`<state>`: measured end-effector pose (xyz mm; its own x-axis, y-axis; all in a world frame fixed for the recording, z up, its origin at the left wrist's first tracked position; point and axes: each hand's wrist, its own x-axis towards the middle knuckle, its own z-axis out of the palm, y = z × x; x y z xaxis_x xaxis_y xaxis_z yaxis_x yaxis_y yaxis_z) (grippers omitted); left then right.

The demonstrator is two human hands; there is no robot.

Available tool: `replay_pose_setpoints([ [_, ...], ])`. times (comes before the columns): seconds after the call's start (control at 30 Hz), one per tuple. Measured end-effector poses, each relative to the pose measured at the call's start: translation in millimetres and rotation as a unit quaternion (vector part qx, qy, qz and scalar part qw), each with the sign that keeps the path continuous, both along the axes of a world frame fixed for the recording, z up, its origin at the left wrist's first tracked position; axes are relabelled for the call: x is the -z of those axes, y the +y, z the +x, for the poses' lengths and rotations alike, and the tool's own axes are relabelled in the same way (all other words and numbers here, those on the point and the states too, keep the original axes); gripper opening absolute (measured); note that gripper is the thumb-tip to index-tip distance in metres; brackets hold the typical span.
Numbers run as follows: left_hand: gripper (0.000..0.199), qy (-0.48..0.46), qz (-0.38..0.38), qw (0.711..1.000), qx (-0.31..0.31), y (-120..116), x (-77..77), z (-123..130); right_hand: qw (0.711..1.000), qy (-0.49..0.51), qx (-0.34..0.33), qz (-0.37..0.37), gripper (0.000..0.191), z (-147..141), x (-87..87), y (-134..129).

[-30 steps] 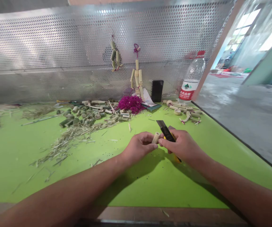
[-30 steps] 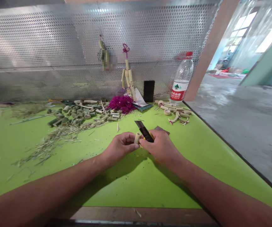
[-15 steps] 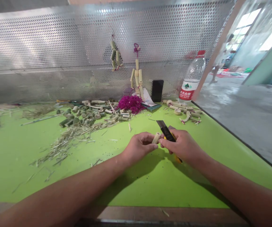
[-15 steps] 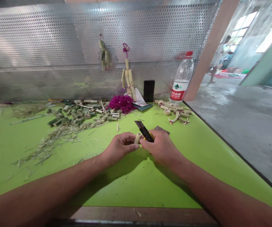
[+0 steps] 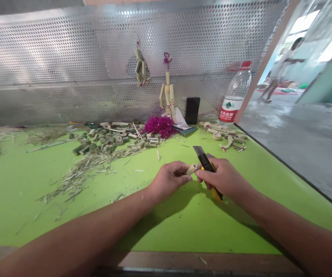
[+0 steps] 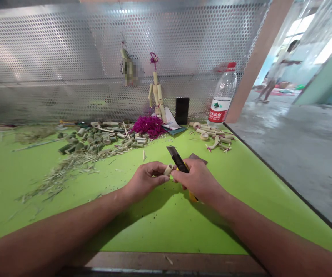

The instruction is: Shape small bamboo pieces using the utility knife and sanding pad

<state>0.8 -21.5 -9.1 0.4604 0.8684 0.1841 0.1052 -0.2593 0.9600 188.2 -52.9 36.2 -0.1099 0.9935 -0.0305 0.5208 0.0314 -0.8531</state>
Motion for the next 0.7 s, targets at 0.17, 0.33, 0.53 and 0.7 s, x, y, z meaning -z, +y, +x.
replay_pose_setpoints([
  [0.17, 0.017, 0.024, 0.031, 0.999, -0.01, -0.7, 0.7, -0.8, 1.0, 0.008, -0.003, 0.002, 0.018, -0.7, 0.5, 0.7],
  [0.33, 0.016, 0.022, 0.013, 1.0, -0.008, -0.8, 2.0, 0.8, 1.0, 0.02, -0.005, 0.015, 0.018, -1.4, 6.1, 1.7],
  [0.53, 0.018, -0.028, -0.034, 0.999, 0.015, -1.5, 1.6, 0.8, 0.999, 0.036, 0.013, 0.015, 0.015, -1.7, 4.5, 1.6],
  [0.7, 0.024, -0.123, -0.083, 0.988, 0.035, 3.3, 1.2, 0.7, 0.998, 0.035, 0.037, 0.024, 0.017, -1.0, 0.3, 3.5],
])
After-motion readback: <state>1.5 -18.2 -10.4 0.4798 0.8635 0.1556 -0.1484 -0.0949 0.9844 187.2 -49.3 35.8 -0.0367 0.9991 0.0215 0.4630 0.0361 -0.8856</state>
